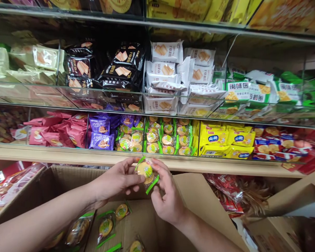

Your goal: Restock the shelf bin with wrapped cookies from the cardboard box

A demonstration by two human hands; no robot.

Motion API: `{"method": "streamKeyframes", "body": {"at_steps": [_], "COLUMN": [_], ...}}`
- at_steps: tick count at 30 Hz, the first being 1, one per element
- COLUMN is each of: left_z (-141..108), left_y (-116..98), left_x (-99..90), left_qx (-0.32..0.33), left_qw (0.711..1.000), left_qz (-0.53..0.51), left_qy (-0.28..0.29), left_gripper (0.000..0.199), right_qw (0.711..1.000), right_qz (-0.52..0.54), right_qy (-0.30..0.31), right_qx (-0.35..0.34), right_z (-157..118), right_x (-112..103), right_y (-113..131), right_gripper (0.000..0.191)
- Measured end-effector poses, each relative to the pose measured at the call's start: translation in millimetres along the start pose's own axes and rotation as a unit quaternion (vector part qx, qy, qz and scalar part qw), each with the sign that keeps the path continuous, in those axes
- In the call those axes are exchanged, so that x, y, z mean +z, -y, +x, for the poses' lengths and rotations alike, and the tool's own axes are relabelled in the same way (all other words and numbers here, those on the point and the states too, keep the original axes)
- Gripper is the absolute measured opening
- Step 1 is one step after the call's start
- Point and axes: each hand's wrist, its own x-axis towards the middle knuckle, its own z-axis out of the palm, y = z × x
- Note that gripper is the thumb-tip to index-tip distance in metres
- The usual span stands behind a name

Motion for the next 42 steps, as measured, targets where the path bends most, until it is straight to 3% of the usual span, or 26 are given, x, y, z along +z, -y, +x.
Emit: {"method": "streamKeyframes", "body": {"at_steps": [5, 15, 22, 29, 32, 35, 38, 42], "left_z": [-0.6, 2.7, 8.5, 8.3, 8.0, 8.3, 7.3, 3.6], "left_y": [2.2, -0.5, 7.2, 10.1, 9.2, 6.6, 5.5, 10.7], "left_x": [1.6, -12.5, -10.4, -2.8, 0.1, 0.6, -0.5, -2.4], "left_qx": [0.034, 0.004, -0.008, 0.038, 0.043, 0.05, 0.071, 0.077], "left_qw": [0.998, 0.998, 0.997, 0.995, 0.996, 0.997, 0.996, 0.996], "left_qz": [-0.059, -0.056, -0.08, -0.095, -0.081, -0.062, -0.05, -0.031], "left_qy": [-0.017, 0.01, 0.014, 0.015, 0.016, -0.009, -0.027, -0.026], "left_gripper": [0.049, 0.029, 0.03, 0.03, 0.034, 0.036, 0.037, 0.039], "right_qw": [0.969, 0.932, 0.931, 0.959, 0.98, 0.988, 0.926, 0.828], "right_qz": [0.203, 0.236, 0.219, 0.18, 0.088, -0.141, -0.375, -0.549], "right_qy": [-0.062, -0.147, -0.145, -0.105, -0.066, -0.024, -0.013, 0.114], "right_qx": [0.13, 0.233, 0.252, 0.194, 0.163, 0.061, -0.04, 0.0], "right_z": [2.4, 7.6, 8.7, 3.9, 4.7, 24.0, 59.1, 98.1], "right_x": [3.4, 0.4, -0.8, 1.4, -3.3, -23.3, -50.0, -72.4], "right_y": [-4.1, -10.9, -14.9, -8.6, -7.5, -5.2, -2.3, -5.3], "right_gripper": [0.039, 0.029, 0.026, 0.036, 0.036, 0.032, 0.029, 0.026]}}
